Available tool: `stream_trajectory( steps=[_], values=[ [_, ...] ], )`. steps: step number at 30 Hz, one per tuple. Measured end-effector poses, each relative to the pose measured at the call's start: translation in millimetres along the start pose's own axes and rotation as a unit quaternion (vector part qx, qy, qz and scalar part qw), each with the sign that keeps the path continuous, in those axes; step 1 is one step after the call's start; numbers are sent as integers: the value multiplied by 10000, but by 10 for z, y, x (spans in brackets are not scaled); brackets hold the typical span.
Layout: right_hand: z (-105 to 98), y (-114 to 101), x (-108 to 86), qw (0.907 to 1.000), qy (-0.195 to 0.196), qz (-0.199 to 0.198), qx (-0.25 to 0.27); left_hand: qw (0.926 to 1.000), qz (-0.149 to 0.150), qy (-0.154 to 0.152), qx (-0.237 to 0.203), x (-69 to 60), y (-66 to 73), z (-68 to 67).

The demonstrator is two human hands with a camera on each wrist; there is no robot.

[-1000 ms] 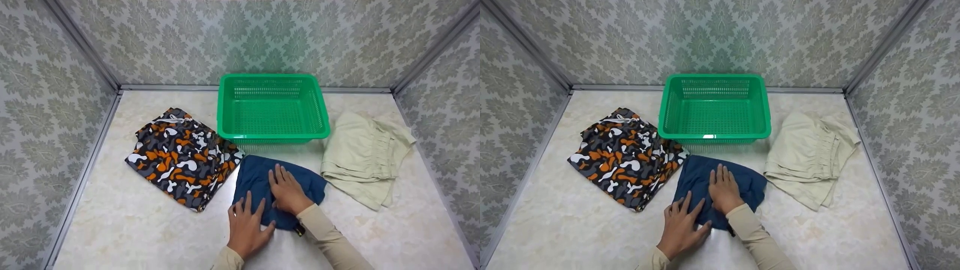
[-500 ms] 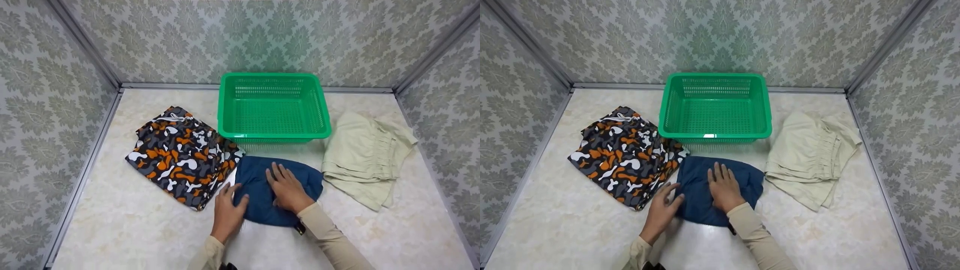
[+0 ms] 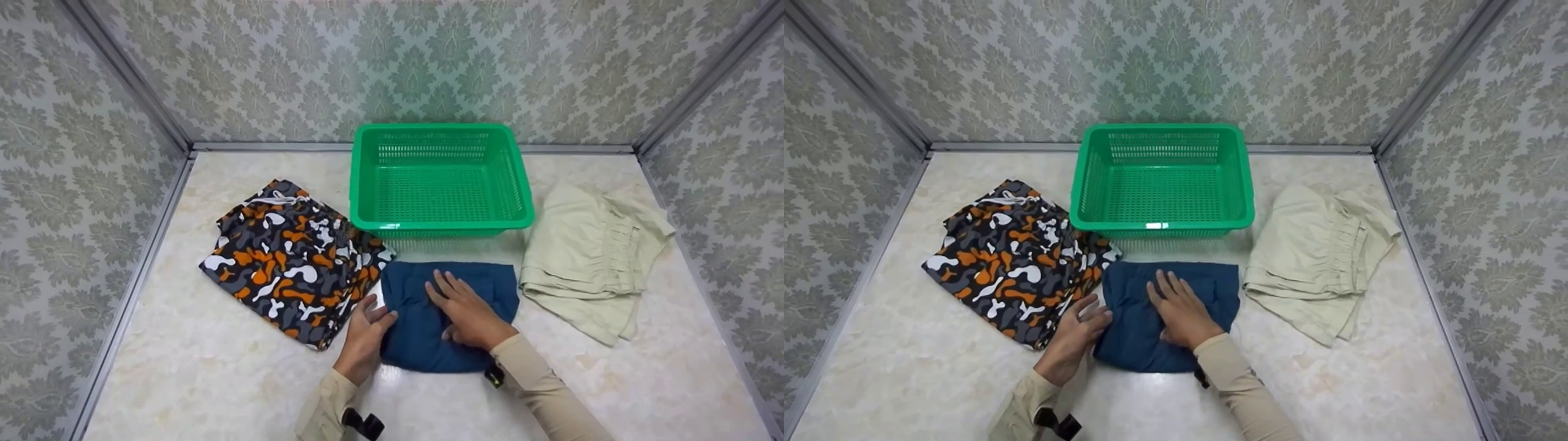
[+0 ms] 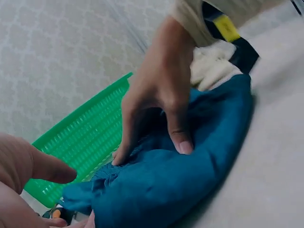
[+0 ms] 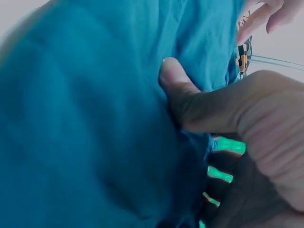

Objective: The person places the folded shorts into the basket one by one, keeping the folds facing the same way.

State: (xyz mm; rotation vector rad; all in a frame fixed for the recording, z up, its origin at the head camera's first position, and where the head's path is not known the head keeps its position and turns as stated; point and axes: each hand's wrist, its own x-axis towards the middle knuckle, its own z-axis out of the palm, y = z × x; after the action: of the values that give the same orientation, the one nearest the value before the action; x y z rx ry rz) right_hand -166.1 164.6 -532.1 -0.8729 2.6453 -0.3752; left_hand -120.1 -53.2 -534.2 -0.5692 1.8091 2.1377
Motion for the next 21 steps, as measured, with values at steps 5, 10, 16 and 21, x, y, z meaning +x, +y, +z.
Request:
stream_trajectory(
  steps=[5,10,16,21],
  values=[
    [58,51,-27,9991,89,-381,130,9979,-490,-389,-163,94,-17,-6],
    [96,113,-36,9975,123,-587,383,9926,-735,-746,-607,156,-11,48],
    [72,179,-29,9947,206,-756,662,9957,-503,-722,-280,222,6,140],
    [32,196,-19,9938,191,-928,585,9973,148,-570,433,274,-20,181]
  ],
)
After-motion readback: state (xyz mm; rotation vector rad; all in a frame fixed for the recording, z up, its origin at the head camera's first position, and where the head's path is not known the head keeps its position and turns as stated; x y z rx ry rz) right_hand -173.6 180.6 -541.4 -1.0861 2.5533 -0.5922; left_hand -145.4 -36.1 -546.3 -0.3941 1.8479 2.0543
